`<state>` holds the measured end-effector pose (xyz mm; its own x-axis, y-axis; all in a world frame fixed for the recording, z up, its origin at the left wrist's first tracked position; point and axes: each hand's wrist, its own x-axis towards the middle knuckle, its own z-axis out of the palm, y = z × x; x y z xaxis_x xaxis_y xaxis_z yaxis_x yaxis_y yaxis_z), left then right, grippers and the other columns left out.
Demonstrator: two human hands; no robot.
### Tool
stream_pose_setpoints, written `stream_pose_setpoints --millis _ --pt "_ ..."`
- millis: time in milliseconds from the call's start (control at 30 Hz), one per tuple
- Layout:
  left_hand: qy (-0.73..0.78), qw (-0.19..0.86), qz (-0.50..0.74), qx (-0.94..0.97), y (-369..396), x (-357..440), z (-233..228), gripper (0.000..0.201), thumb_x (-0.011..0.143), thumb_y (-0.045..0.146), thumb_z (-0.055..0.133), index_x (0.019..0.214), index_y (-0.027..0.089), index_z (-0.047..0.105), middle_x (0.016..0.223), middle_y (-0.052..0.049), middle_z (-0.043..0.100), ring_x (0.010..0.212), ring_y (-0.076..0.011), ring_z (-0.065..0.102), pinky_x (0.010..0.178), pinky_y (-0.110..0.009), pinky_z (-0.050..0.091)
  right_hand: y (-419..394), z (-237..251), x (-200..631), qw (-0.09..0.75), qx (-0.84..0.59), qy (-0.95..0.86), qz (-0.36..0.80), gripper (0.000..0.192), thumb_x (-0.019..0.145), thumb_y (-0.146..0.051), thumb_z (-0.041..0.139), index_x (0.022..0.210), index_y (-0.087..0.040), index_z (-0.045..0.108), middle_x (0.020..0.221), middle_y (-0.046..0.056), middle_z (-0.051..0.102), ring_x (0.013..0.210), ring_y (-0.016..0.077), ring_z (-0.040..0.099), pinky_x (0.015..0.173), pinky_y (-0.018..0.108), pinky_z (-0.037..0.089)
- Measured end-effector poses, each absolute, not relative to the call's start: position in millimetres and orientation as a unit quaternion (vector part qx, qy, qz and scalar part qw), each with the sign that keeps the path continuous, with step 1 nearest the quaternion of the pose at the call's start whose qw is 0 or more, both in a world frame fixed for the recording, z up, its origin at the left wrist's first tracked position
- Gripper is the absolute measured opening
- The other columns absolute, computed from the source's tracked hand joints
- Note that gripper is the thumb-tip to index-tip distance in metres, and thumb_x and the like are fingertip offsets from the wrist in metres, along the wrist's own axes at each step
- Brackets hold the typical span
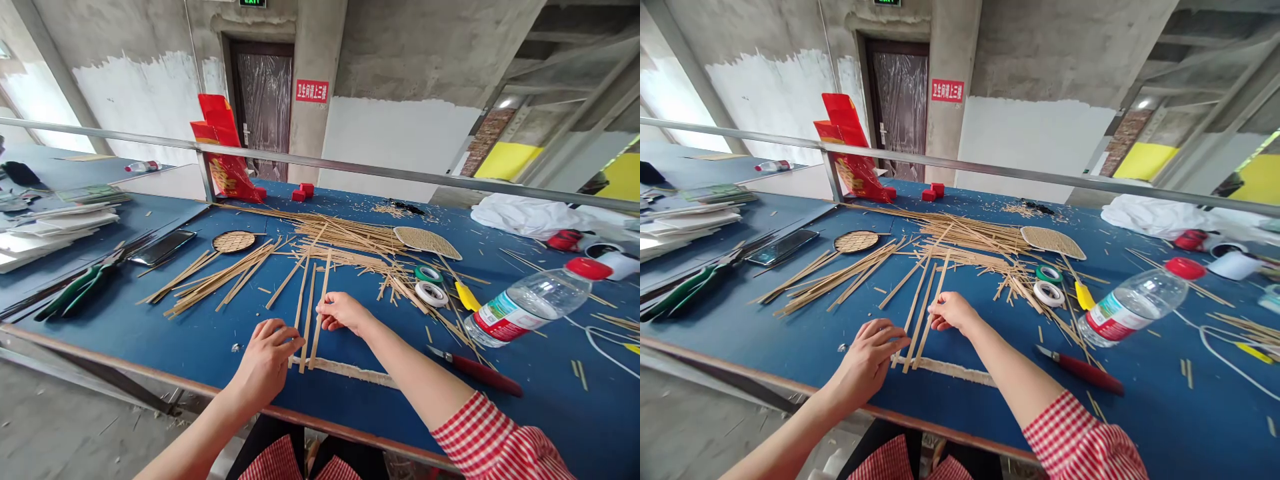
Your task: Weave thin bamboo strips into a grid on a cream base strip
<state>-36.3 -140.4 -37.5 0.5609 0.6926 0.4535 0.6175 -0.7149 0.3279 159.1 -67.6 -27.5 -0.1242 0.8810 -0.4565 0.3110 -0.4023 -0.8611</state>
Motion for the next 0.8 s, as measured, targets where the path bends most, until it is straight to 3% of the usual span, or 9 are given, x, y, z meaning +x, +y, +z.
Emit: stream_pose_setpoints --millis 533,800 --pt "0.316 0.138 0.252 0.904 -147.9 -25.3 -25.6 0.031 0.082 0.007 0.034 0.098 0.02 0.056 0.09 -0.003 0.061 0.087 -0.0165 0.05 0.083 -0.033 0.037 -70.5 -29.3 151.8 0.22 -0.617 -0.527 0.542 0.015 0.08 -0.013 0.047 0.066 -0.016 0.043 0.045 -0.004 0.055 0.037 0.0073 0.053 0.035 0.014 0.038" --pt "0.337 0.107 0.3 0.886 -145.2 -32.8 -33.7 0.036 0.08 0.004 0.033 0.102 0.019 0.057 0.099 -0.005 0.06 0.093 -0.0173 0.048 0.085 -0.034 0.038 -65.2 -23.0 159.9 0.237 -0.611 -0.516 0.552 0.014 0.082 -0.016 0.046 0.069 -0.015 0.045 0.052 -0.002 0.058 0.042 0.0059 0.055 0.038 0.013 0.04"
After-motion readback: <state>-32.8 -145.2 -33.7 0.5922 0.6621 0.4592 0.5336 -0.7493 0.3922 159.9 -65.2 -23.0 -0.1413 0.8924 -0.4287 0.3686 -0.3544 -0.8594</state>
